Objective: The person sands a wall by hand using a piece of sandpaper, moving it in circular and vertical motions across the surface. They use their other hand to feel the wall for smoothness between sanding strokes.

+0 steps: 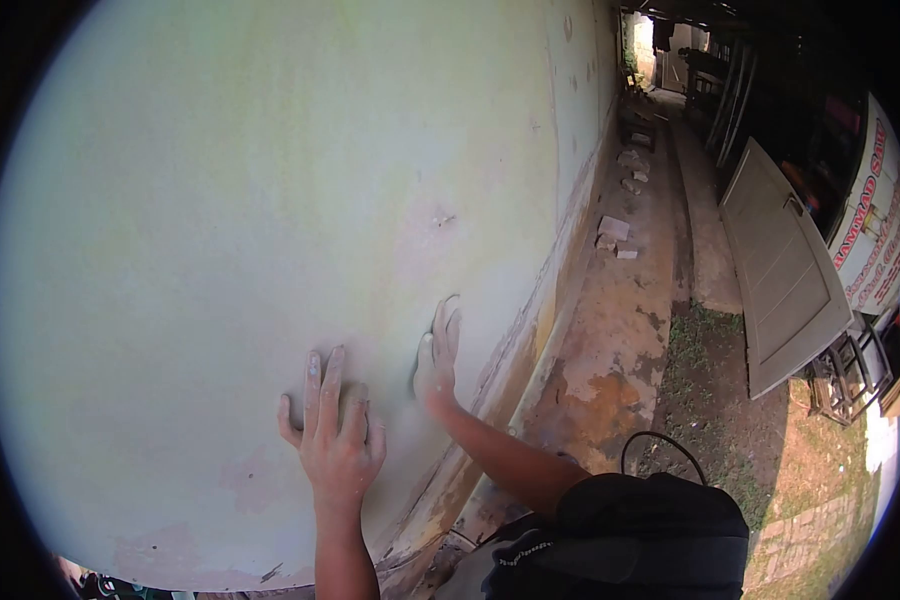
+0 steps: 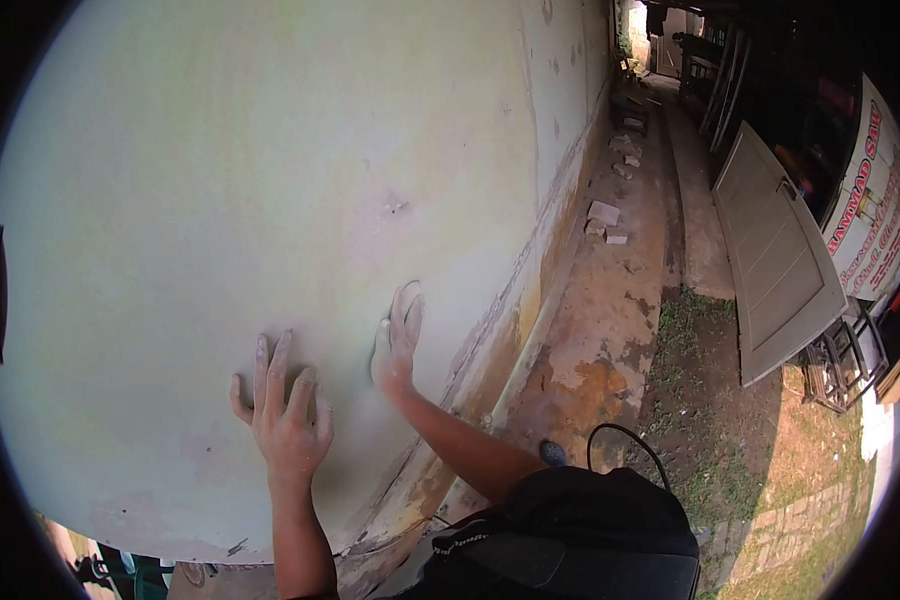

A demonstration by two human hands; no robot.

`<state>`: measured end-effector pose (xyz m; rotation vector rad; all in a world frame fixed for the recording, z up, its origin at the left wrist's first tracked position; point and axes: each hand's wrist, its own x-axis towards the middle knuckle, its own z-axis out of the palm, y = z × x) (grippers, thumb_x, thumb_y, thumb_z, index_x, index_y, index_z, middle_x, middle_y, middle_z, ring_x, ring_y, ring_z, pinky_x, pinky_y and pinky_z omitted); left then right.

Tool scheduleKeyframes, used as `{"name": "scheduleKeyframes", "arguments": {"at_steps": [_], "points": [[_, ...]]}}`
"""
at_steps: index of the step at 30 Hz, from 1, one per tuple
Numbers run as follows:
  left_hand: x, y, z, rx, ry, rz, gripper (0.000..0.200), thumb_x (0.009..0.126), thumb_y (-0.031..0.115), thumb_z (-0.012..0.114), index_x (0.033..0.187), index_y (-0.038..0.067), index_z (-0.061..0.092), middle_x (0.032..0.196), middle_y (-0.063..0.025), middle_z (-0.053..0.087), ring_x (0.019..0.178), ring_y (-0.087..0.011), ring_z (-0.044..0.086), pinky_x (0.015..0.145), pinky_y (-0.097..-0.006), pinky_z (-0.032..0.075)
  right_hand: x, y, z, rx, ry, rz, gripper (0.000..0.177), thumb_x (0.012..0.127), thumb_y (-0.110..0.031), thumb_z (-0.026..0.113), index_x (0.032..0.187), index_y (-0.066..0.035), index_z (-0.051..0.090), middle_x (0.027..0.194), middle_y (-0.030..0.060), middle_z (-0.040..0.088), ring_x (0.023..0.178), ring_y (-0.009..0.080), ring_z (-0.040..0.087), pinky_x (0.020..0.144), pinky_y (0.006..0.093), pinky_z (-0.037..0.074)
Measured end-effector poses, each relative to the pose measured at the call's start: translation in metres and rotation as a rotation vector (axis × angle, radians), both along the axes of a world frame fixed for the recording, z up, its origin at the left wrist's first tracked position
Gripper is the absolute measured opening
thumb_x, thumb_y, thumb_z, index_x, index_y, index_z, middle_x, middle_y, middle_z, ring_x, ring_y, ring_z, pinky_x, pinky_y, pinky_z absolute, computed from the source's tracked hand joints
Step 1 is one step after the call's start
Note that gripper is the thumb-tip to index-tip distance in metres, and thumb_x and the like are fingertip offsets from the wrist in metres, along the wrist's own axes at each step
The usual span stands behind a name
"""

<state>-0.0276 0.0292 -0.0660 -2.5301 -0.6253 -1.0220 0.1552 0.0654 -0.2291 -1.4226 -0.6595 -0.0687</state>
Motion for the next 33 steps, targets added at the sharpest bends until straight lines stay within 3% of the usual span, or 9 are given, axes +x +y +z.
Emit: {"name": "scheduleKeyframes", "arguments": {"at_steps": [4,8,11,13,19,22,28,31,33], "points": [[0.016,0.012,0.012,0.166,-0.011,0.066,0.021,0.08,0.014,0.069,0.101,0.017,0.071,0.154,0.0017,0.06,0.147,-0.0218,0.051,0.12,-0.0536,0.023,-0.014,-0.002,0.007,0.013,-0.017,0.018,0.062,0.114,-0.025,0.033,0.169,-0.004,0.016,0.176,0.0225,0.009,0.163,0.0427,-0.001,0.13,0.0499,0.002],[0.03,0.021,0.006,0.309,0.039,0.111,0.015,0.084,0.015,0.068,0.098,0.019,0.071,0.151,0.0056,0.063,0.143,-0.0175,0.055,0.117,-0.0461,0.03,0.099,0.026,0.0,0.055,0.158,-0.053,0.061,0.114,-0.029,0.029,0.17,-0.007,0.015,0.178,0.014,0.01,0.163,0.0402,-0.001,0.131,0.0479,0.001],[0.035,0.018,0.004,0.307,0.012,0.149,0.01,0.087,0.016,0.068,0.096,0.02,0.07,0.148,0.0071,0.065,0.139,-0.0161,0.058,0.111,-0.0401,0.036,0.163,0.033,-0.013,0.035,0.194,-0.076,0.06,0.115,-0.031,0.027,0.17,-0.009,0.016,0.178,0.0142,0.011,0.163,0.0393,0.003,0.132,0.0473,0.003],[0.044,0.019,0.004,0.312,-0.028,0.145,0.01,0.087,0.015,0.068,0.096,0.021,0.07,0.144,0.0064,0.068,0.137,-0.0174,0.06,0.108,-0.039,0.038,0.178,0.028,-0.004,0.025,0.388,-0.059,0.06,0.115,-0.031,0.027,0.169,-0.009,0.019,0.177,0.0159,0.012,0.163,0.0395,0.008,0.132,0.0476,0.006],[0.069,0.022,-0.001,0.298,-0.047,0.141,0.011,0.086,0.016,0.071,0.097,0.02,0.072,0.144,0.0028,0.068,0.138,-0.023,0.059,0.109,-0.0399,0.037,0.013,-0.017,0.014,-0.023,-0.02,0.071,0.061,0.11,-0.02,0.043,0.168,-0.009,0.027,0.174,0.0288,0.008,0.161,0.0495,0.006,0.129,0.0527,0.007],[0.081,0.024,-0.005,0.273,0.0,0.137,0.012,0.086,0.018,0.071,0.098,0.02,0.072,0.144,0.0023,0.068,0.138,-0.0239,0.059,0.108,-0.0403,0.037,0.017,-0.027,-0.001,-0.065,-0.094,0.172,0.061,0.11,-0.02,0.037,0.166,0.0,0.026,0.174,0.0319,0.004,0.163,0.0438,0.002,0.129,0.0496,0.005],[0.088,0.022,-0.007,0.278,0.02,0.156,0.007,0.087,0.021,0.069,0.093,0.021,0.073,0.142,0.0015,0.069,0.138,-0.0236,0.058,0.106,-0.0401,0.037,0.187,0.028,-0.048,0.043,0.274,-0.016,0.058,0.114,-0.028,0.036,0.168,-0.011,0.027,0.177,0.0172,0.014,0.163,0.0405,0.008,0.131,0.0482,0.011],[0.093,0.023,-0.011,0.265,0.023,0.158,0.006,0.086,0.02,0.069,0.091,0.021,0.073,0.14,0.0017,0.07,0.138,-0.0232,0.059,0.106,-0.0401,0.037,0.238,0.042,-0.054,0.063,0.403,-0.085,0.057,0.114,-0.03,0.034,0.168,-0.011,0.027,0.175,0.0149,0.022,0.162,0.0415,0.011,0.131,0.048,0.011],[0.099,0.022,-0.013,0.254,0.021,0.158,0.007,0.086,0.02,0.068,0.091,0.021,0.073,0.139,0.0011,0.071,0.137,-0.0237,0.059,0.105,-0.04,0.037,0.213,0.036,-0.041,0.04,0.287,-0.079,0.059,0.115,-0.031,0.032,0.167,-0.005,0.027,0.174,0.02,0.022,0.161,0.0429,0.013,0.131,0.0489,0.011]]}}
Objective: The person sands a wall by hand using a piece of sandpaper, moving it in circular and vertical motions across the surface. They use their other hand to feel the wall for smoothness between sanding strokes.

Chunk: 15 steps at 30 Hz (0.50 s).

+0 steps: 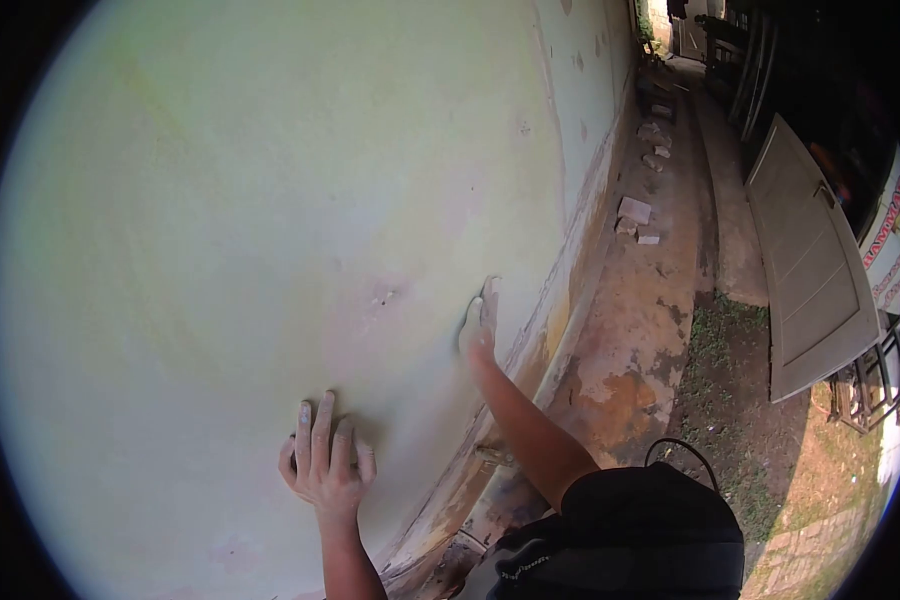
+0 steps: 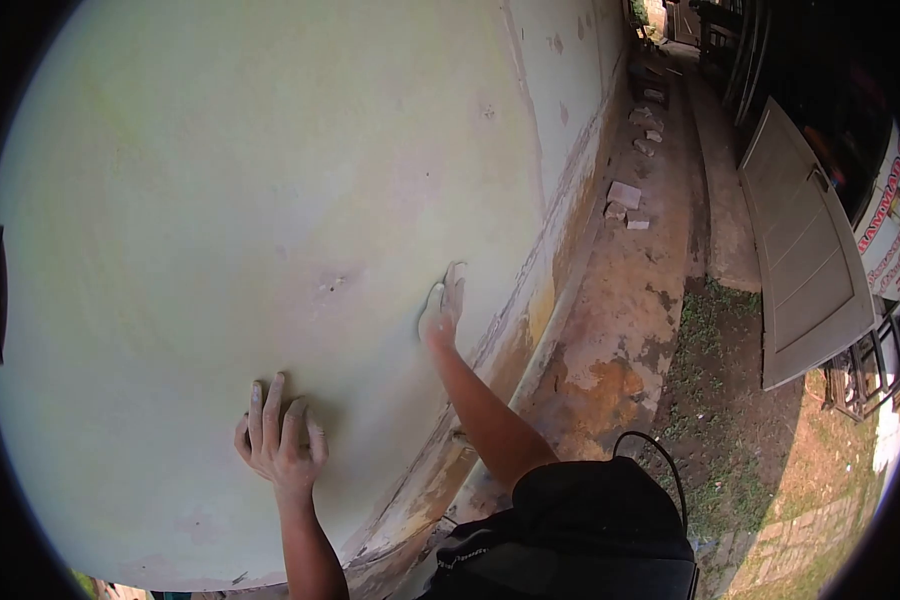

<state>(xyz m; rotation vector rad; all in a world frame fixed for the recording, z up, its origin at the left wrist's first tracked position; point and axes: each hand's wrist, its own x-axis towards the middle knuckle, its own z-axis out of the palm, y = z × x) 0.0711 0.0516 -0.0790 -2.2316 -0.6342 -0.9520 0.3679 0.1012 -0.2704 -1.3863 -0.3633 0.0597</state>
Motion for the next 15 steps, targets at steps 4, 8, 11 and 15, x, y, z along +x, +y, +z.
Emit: {"name": "scheduleKeyframes", "arguments": {"at_steps": [4,8,11,15], "points": [[0.006,0.001,-0.004,0.023,-0.034,-0.002,0.008,0.085,0.018,0.066,0.091,0.02,0.073,0.136,-0.0009,0.073,0.134,-0.0253,0.062,0.104,-0.0395,0.037,-0.083,-0.03,0.022,-0.031,-0.171,0.068,0.059,0.114,-0.029,0.032,0.166,-0.001,0.026,0.174,0.0235,0.017,0.162,0.0424,0.008,0.131,0.0494,0.009],[0.008,0.002,-0.006,0.043,-0.037,0.0,0.008,0.084,0.017,0.066,0.089,0.018,0.073,0.134,-0.0012,0.073,0.132,-0.0264,0.063,0.103,-0.0401,0.037,-0.05,-0.021,0.005,0.008,-0.204,0.063,0.059,0.114,-0.028,0.032,0.167,-0.002,0.026,0.176,0.0204,0.016,0.162,0.0413,0.006,0.131,0.049,0.008],[0.008,0.002,-0.007,0.055,-0.037,0.016,0.008,0.084,0.017,0.066,0.089,0.018,0.073,0.134,-0.001,0.074,0.132,-0.0263,0.063,0.102,-0.0403,0.038,0.033,0.007,-0.025,-0.001,-0.021,-0.035,0.059,0.114,-0.03,0.034,0.167,-0.004,0.026,0.175,0.0178,0.02,0.162,0.0419,0.011,0.131,0.0478,0.012],[0.009,0.001,-0.008,0.053,-0.054,0.009,0.007,0.084,0.018,0.067,0.089,0.019,0.072,0.133,-0.0008,0.074,0.131,-0.0259,0.064,0.102,-0.0399,0.038,0.074,0.012,-0.027,-0.032,0.1,-0.058,0.059,0.114,-0.033,0.034,0.167,-0.007,0.026,0.174,0.0181,0.023,0.159,0.044,0.019,0.13,0.0481,0.017]]}}
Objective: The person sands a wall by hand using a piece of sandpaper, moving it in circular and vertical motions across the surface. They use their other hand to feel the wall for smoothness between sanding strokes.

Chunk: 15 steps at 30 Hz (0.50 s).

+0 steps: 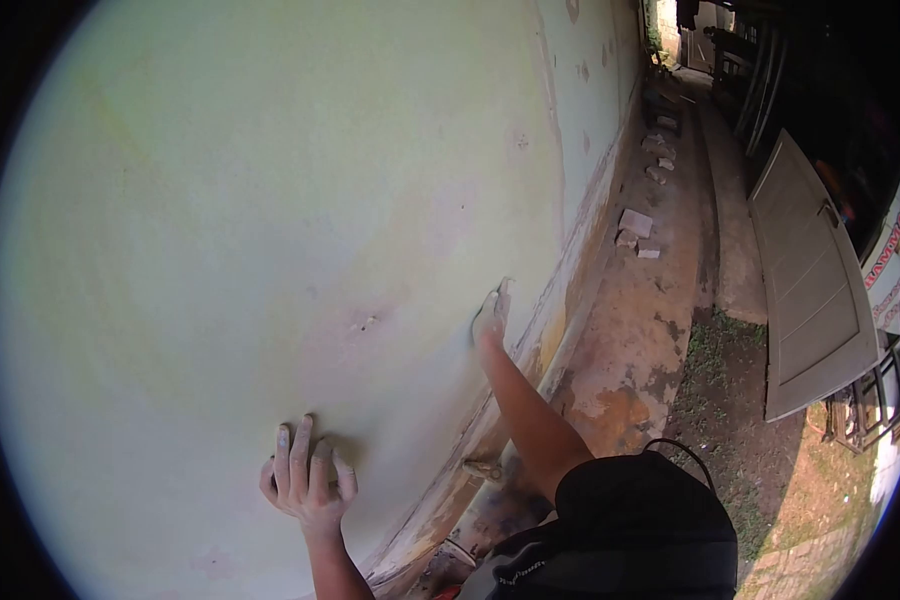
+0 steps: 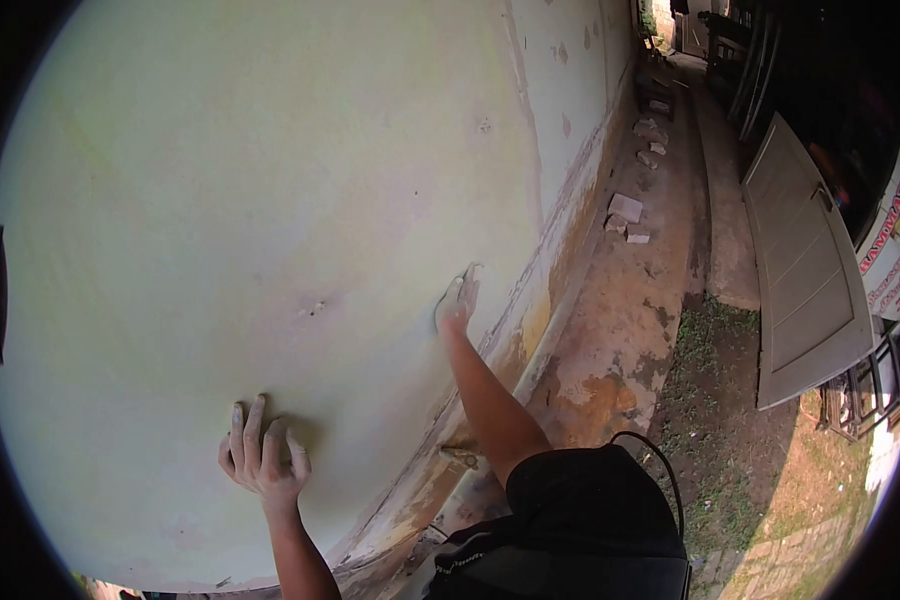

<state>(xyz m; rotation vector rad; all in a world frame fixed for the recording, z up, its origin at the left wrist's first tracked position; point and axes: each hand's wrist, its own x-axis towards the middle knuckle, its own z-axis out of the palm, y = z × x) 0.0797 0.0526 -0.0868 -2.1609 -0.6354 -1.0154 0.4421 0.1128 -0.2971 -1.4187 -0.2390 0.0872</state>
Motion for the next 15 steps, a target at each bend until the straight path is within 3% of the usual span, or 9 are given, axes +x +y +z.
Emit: {"name": "scheduleKeyframes", "arguments": {"at_steps": [2,5,8,10,11,13,15], "points": [[0.001,0.0,0.002,-0.006,0.0,-0.002,0.006,0.084,0.019,0.068,0.088,0.019,0.072,0.133,-0.0005,0.074,0.131,-0.0254,0.063,0.101,-0.0399,0.039,-0.015,-0.004,0.011,0.001,-0.068,0.024,0.059,0.114,-0.032,0.033,0.167,-0.007,0.026,0.174,0.0189,0.022,0.159,0.0446,0.019,0.13,0.0488,0.017],[-0.002,0.0,0.001,-0.022,0.007,-0.023,0.004,0.084,0.019,0.068,0.088,0.018,0.071,0.132,0.0,0.074,0.132,-0.0253,0.063,0.102,-0.0404,0.039,-0.104,-0.035,0.032,0.035,-0.283,0.118,0.06,0.114,-0.029,0.036,0.167,-0.005,0.026,0.175,0.0211,0.017,0.161,0.0442,0.011,0.13,0.0499,0.012],[-0.011,0.0,0.0,-0.101,0.042,-0.098,0.006,0.084,0.017,0.069,0.09,0.017,0.071,0.135,-0.0006,0.073,0.134,-0.0254,0.061,0.103,-0.0417,0.038,-0.186,-0.064,0.04,0.024,-0.334,0.239,0.06,0.113,-0.026,0.037,0.167,-0.003,0.024,0.175,0.0223,0.014,0.162,0.0436,0.006,0.13,0.0502,0.009],[-0.019,-0.002,0.002,-0.115,0.053,-0.101,0.008,0.084,0.016,0.068,0.092,0.016,0.07,0.137,-0.0013,0.072,0.135,-0.0254,0.06,0.105,-0.0425,0.037,-0.209,-0.072,0.034,-0.037,-0.458,0.333,0.064,0.114,-0.028,0.033,0.166,0.005,0.019,0.177,0.0201,0.01,0.164,0.0384,0.004,0.131,0.0448,0.006],[-0.023,-0.004,0.003,-0.132,0.066,-0.098,0.01,0.084,0.015,0.068,0.093,0.015,0.07,0.139,-0.002,0.071,0.136,-0.0253,0.059,0.107,-0.0432,0.036,-0.203,-0.069,0.034,-0.039,-0.458,0.327,0.064,0.114,-0.028,0.033,0.166,0.005,0.019,0.177,0.0201,0.01,0.164,0.0384,0.004,0.131,0.0448,0.006],[-0.032,-0.009,0.003,-0.132,0.048,-0.089,0.011,0.084,0.014,0.067,0.095,0.015,0.07,0.14,-0.0026,0.07,0.138,-0.0252,0.058,0.109,-0.0438,0.035,-0.158,-0.049,0.023,0.008,-0.407,0.24,0.061,0.112,-0.023,0.037,0.168,-0.006,0.023,0.176,0.0188,0.015,0.162,0.0441,0.007,0.13,0.0492,0.01],[-0.041,-0.011,0.003,-0.132,0.027,-0.084,0.013,0.083,0.013,0.067,0.096,0.014,0.07,0.141,-0.0031,0.069,0.139,-0.025,0.058,0.111,-0.0444,0.034,-0.11,-0.037,0.021,0.01,-0.152,0.218,0.06,0.113,-0.025,0.036,0.169,-0.008,0.022,0.176,0.0172,0.017,0.162,0.0439,0.009,0.13,0.0494,0.011]]}}
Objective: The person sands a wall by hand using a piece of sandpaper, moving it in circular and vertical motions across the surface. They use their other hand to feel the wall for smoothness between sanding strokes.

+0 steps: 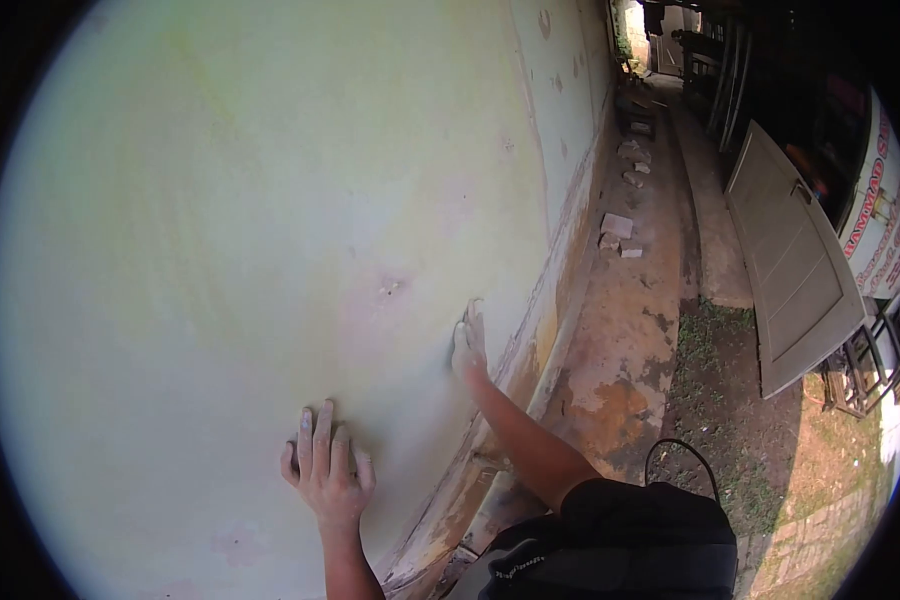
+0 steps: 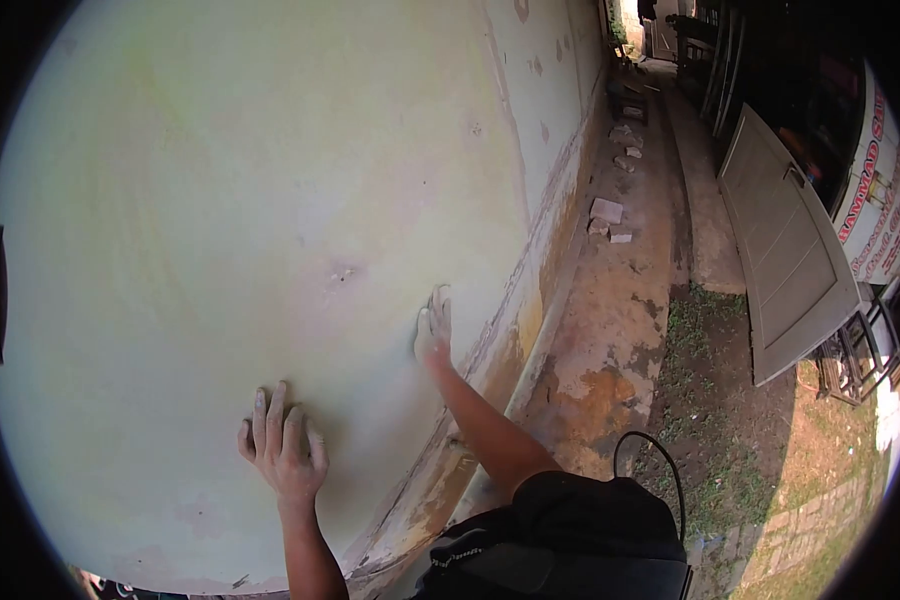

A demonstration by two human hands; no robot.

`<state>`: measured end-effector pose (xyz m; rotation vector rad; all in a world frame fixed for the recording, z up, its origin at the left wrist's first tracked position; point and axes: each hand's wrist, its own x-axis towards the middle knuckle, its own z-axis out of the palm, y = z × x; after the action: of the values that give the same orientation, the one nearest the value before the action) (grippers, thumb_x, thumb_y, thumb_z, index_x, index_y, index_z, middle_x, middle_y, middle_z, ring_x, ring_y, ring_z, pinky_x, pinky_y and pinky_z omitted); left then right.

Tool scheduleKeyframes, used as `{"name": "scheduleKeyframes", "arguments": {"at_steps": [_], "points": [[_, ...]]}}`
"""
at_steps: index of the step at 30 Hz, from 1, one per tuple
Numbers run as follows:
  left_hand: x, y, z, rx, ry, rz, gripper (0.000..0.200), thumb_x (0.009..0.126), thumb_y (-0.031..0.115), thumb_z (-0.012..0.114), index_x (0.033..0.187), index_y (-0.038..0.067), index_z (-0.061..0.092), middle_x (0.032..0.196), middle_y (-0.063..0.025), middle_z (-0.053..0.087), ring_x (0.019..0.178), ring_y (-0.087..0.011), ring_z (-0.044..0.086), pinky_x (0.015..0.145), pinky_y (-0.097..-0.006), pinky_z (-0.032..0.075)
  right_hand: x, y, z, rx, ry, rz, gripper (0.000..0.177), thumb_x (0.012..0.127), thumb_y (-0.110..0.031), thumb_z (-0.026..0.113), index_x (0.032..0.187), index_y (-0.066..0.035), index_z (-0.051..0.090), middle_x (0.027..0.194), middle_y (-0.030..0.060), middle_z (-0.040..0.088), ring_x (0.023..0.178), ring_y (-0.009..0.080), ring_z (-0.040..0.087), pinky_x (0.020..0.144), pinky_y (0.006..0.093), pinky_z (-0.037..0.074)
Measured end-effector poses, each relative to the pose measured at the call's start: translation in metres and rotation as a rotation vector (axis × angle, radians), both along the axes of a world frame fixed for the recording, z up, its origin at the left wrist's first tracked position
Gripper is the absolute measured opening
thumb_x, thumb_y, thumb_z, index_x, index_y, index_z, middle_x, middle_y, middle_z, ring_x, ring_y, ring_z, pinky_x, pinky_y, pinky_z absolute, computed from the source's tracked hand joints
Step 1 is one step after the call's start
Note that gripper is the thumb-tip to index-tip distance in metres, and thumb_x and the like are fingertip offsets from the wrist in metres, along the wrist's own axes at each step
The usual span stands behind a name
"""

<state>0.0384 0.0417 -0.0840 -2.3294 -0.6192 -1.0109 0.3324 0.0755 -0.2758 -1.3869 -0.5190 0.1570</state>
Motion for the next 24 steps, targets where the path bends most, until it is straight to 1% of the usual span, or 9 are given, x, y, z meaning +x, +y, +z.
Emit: {"name": "scheduleKeyframes", "arguments": {"at_steps": [3,4,6,8,11,14,18,20,24], "points": [[-0.008,0.003,-0.003,-0.008,0.013,-0.033,0.014,0.082,0.012,0.066,0.096,0.014,0.07,0.141,-0.0036,0.069,0.14,-0.0251,0.057,0.112,-0.045,0.033,0.014,0.011,0.007,-0.01,0.038,-0.074,0.06,0.113,-0.027,0.035,0.169,-0.01,0.022,0.175,0.0194,0.018,0.162,0.0435,0.011,0.13,0.0501,0.012],[-0.007,0.005,-0.004,0.003,0.028,-0.068,0.014,0.082,0.012,0.066,0.095,0.014,0.07,0.14,-0.0031,0.07,0.138,-0.0246,0.059,0.111,-0.0445,0.034,-0.002,0.009,0.014,-0.012,0.038,-0.08,0.06,0.113,-0.027,0.035,0.169,-0.01,0.022,0.175,0.0194,0.018,0.162,0.0435,0.011,0.13,0.0501,0.012],[-0.008,0.009,-0.006,0.006,0.048,-0.105,0.014,0.081,0.012,0.067,0.095,0.014,0.07,0.138,-0.0027,0.071,0.136,-0.024,0.06,0.109,-0.044,0.036,-0.054,0.004,0.026,-0.009,-0.217,-0.13,0.061,0.113,-0.026,0.037,0.169,-0.01,0.021,0.174,0.0251,0.016,0.161,0.0456,0.01,0.13,0.0504,0.011],[-0.006,0.012,-0.009,0.055,-0.008,-0.153,0.012,0.081,0.011,0.067,0.092,0.015,0.069,0.133,-0.0009,0.073,0.132,-0.0213,0.063,0.106,-0.0424,0.038,-0.114,-0.021,0.045,-0.019,-0.282,-0.038,0.062,0.112,-0.022,0.039,0.17,-0.01,0.02,0.173,0.0309,0.013,0.161,0.0473,0.007,0.13,0.0508,0.009],[-0.004,0.012,-0.007,0.078,-0.016,-0.174,0.009,0.081,0.011,0.067,0.09,0.015,0.068,0.128,0.0009,0.075,0.128,-0.0187,0.066,0.103,-0.0398,0.039,-0.169,-0.034,0.033,-0.075,-0.4,0.015,0.063,0.111,-0.019,0.041,0.17,-0.01,0.019,0.172,0.0332,0.009,0.161,0.0481,0.003,0.13,0.0505,0.007],[-0.003,0.014,-0.01,0.069,-0.014,-0.186,0.008,0.083,0.011,0.068,0.088,0.016,0.067,0.127,0.0026,0.075,0.128,-0.0169,0.065,0.104,-0.0387,0.039,-0.128,-0.002,0.023,0.015,-0.315,-0.103,0.061,0.113,-0.024,0.038,0.17,-0.009,0.019,0.175,0.0275,0.007,0.162,0.046,0.0,0.13,0.0515,0.005],[-0.004,0.015,-0.014,0.067,0.002,-0.176,0.008,0.084,0.01,0.069,0.088,0.017,0.068,0.126,0.0044,0.075,0.127,-0.0154,0.065,0.105,-0.0383,0.039,-0.012,0.037,0.026,-0.056,-0.076,-0.223,0.064,0.115,-0.04,0.025,0.171,-0.013,0.011,0.178,0.0162,0.008,0.162,0.0439,0.003,0.131,0.0534,0.004],[-0.003,0.018,-0.015,0.097,0.005,-0.165,0.009,0.084,0.014,0.068,0.092,0.019,0.069,0.127,0.0064,0.073,0.126,-0.0116,0.065,0.106,-0.0378,0.039,0.014,0.041,0.031,-0.102,-0.052,-0.212,0.064,0.115,-0.041,0.025,0.171,-0.014,0.009,0.177,0.0164,0.008,0.162,0.0439,0.004,0.13,0.0532,0.005],[-0.003,0.016,-0.014,0.091,0.004,-0.183,0.009,0.084,0.013,0.069,0.092,0.019,0.069,0.125,0.0071,0.074,0.125,-0.011,0.065,0.106,-0.038,0.038,0.021,0.033,0.034,-0.147,-0.041,-0.179,0.065,0.115,-0.043,0.026,0.171,-0.016,0.008,0.177,0.0167,0.008,0.161,0.0439,0.007,0.13,0.0533,0.008]]}}
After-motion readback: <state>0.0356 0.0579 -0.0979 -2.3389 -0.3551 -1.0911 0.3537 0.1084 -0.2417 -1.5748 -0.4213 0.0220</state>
